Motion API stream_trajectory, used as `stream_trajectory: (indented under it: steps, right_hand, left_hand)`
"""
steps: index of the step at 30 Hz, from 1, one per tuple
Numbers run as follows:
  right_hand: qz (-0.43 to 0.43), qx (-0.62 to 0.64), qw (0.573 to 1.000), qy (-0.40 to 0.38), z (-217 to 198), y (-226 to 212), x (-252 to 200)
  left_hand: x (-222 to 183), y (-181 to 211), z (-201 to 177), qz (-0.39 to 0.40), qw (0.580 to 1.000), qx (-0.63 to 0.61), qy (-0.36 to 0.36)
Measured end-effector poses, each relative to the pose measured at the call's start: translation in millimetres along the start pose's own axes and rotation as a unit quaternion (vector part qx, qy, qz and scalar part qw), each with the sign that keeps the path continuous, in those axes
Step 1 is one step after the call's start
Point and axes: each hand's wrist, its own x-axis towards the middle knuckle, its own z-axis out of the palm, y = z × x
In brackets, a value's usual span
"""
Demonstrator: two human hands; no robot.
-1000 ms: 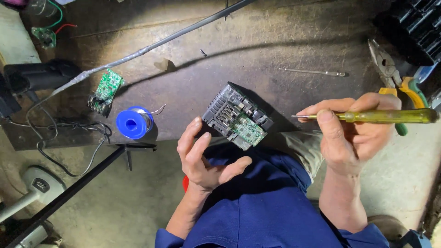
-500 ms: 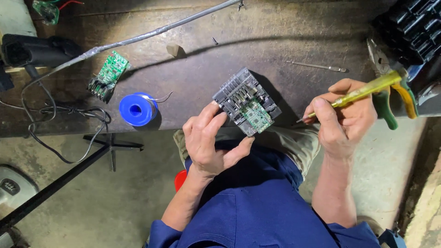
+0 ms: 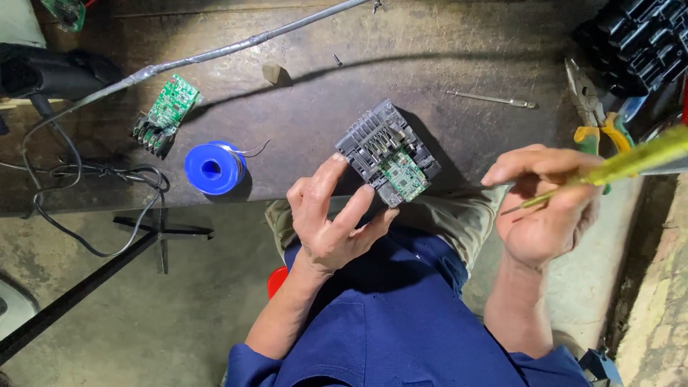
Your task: The person is inspecting a circuit board, rotating it for visual check, and using a screwdriver to probe or adjust components within its housing.
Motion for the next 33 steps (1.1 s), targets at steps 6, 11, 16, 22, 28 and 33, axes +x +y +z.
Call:
stream_trajectory:
  steps: [6, 11, 16, 22, 28, 33]
  right_hand:
    - [-0.050, 0.072, 0.996, 0.021, 21.7, -22.3, -3.5]
    - [-0.104, -0.115, 0.981, -0.121, 53.4, -61.5, 1.1]
    - [-0.102, -0.137, 0.975, -0.145, 69.0, -67.5, 3.6]
    - [-0.002, -0.132, 0.980, -0.147, 70.5, -65.7, -9.9]
    - [-0.037, -0.213, 0.969, -0.117, 90.7, -68.9, -3.6]
    - [-0.026, -0.217, 0.973, -0.074, 91.7, -61.6, -5.9]
  left_hand:
    - [2.1, 0.9, 2.9, 0.007, 1.000, -0.007, 0.025]
    - [0.8, 0.2, 4.3, -0.005, 1.000, 0.001, 0.029]
    - [-3.8, -3.8, 6.6, -0.010, 0.999, 0.004, 0.032]
    - [-7.1, -9.1, 11.6, -0.004, 0.999, 0.008, 0.054]
    - [-6.2, -10.8, 15.4, -0.007, 0.996, 0.020, 0.085]
    - [-9.2, -14.1, 13.7, -0.008, 0.998, 0.007, 0.068]
